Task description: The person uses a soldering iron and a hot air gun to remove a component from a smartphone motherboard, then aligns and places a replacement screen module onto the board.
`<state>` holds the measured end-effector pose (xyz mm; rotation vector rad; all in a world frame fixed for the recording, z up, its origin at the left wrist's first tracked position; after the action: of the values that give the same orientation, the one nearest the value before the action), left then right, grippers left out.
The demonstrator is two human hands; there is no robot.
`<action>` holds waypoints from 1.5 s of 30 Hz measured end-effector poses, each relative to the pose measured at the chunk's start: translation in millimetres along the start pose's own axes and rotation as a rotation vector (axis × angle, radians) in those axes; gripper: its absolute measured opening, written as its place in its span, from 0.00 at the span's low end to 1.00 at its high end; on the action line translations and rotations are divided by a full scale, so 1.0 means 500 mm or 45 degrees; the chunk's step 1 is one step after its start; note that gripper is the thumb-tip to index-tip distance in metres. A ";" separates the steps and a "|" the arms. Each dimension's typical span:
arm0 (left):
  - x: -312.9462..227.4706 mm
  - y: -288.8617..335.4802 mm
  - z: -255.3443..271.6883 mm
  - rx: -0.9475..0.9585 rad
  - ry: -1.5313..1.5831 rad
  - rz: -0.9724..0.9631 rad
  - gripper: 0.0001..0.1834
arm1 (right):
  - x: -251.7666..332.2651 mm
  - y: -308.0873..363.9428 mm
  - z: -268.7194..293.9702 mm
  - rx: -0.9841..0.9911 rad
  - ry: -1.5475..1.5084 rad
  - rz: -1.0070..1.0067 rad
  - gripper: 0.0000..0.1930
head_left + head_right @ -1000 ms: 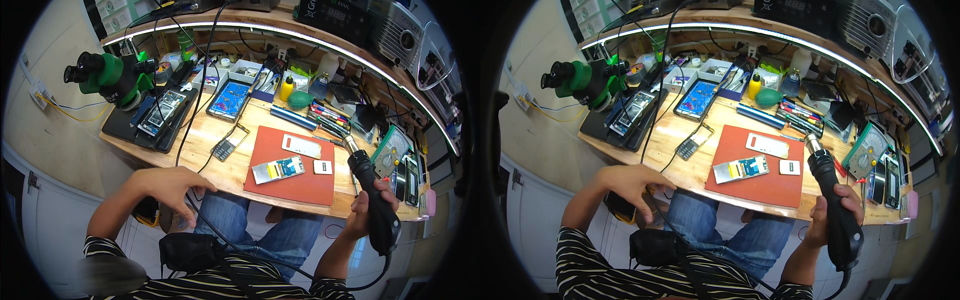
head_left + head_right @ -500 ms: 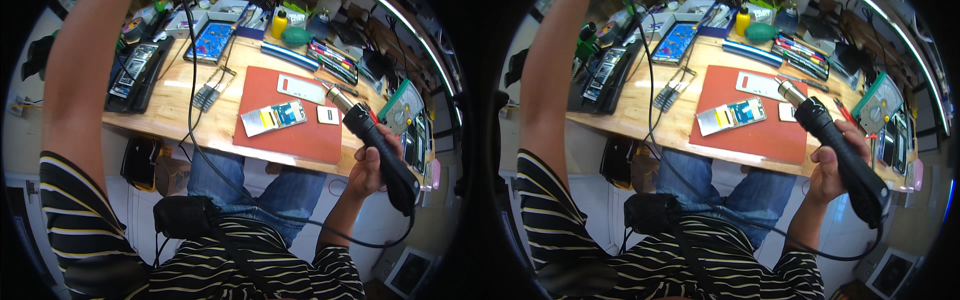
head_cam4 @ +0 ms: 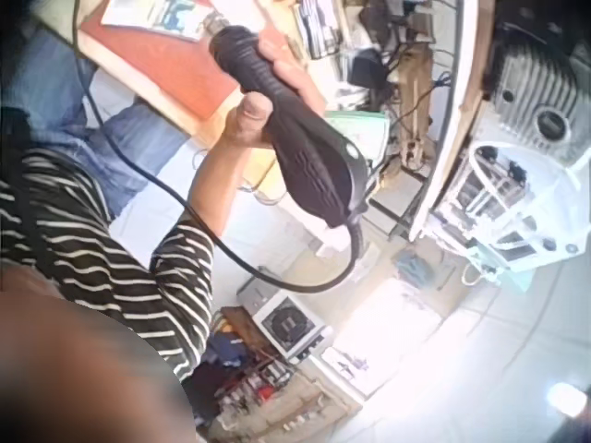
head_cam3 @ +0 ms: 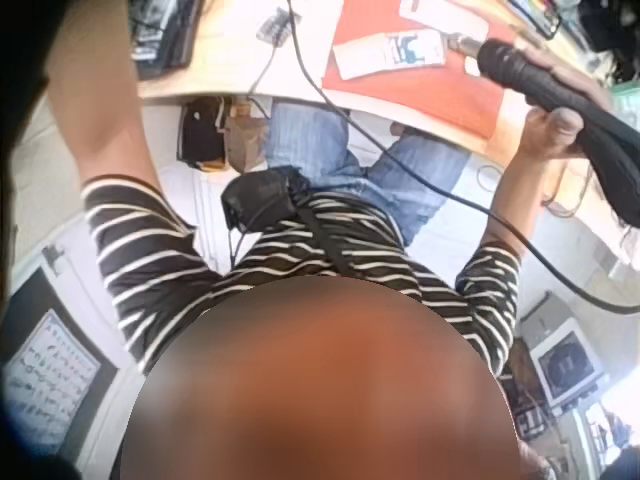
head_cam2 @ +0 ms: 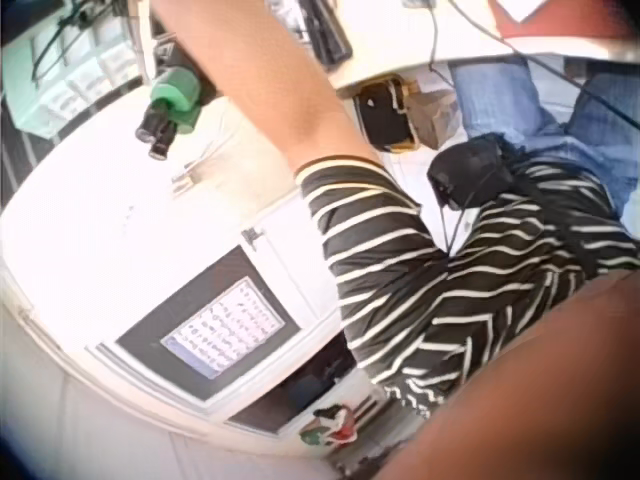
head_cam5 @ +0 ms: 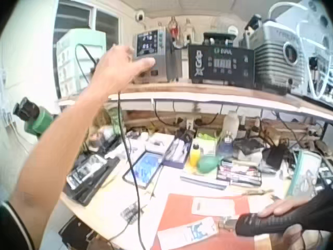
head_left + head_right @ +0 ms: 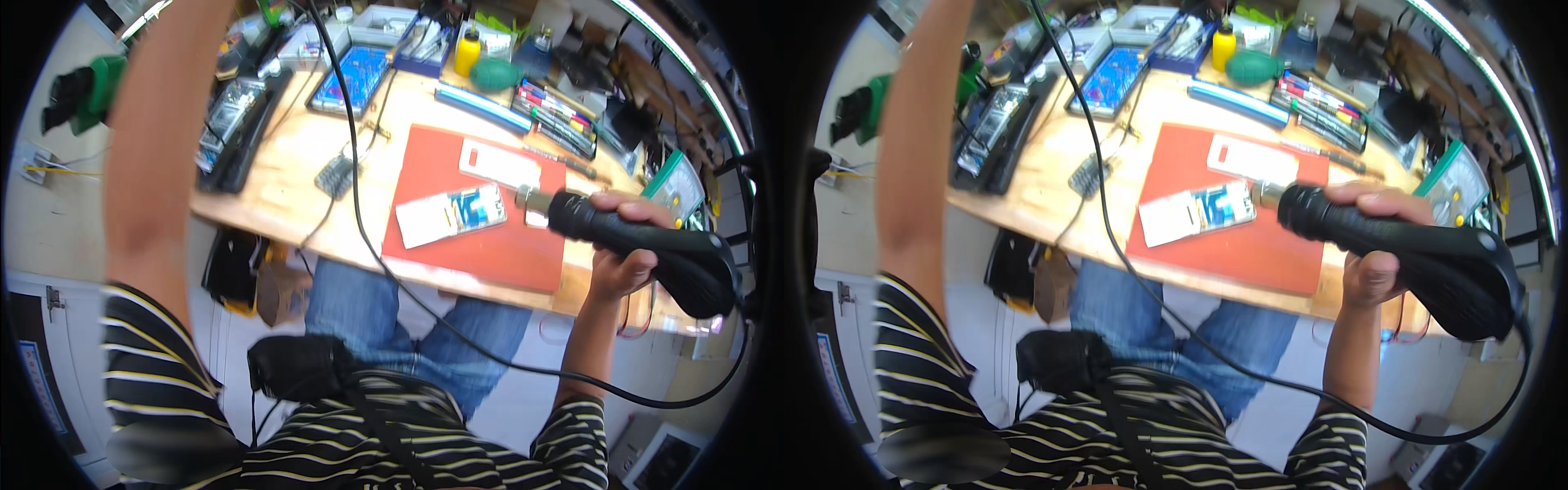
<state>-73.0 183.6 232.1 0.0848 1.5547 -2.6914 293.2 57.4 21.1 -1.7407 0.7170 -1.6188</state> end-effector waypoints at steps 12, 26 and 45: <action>-0.105 0.628 0.079 1.015 0.563 -0.141 0.41 | -0.042 -0.077 -0.082 0.082 -0.313 -0.251 0.10; -0.057 0.614 0.003 1.038 0.929 -0.243 0.30 | -0.076 -0.102 -0.089 0.117 -0.164 -0.331 0.15; -0.105 0.613 0.013 0.965 0.704 -0.201 0.29 | -0.099 -0.087 -0.116 0.016 -0.203 -0.047 0.20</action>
<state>-3.8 24.8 -26.2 0.8019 0.4860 -3.4063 229.3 117.6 24.7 -1.8599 0.6008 -1.4853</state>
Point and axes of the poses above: each hand's wrist, its own y-axis away from the middle knuckle, its own z-axis out of the back of the hand, x = y × z, the point moved 1 cm from there along -y, towards the middle knuckle, and after that the axes turned 9 degrees about -y, right-handed, at the moved point
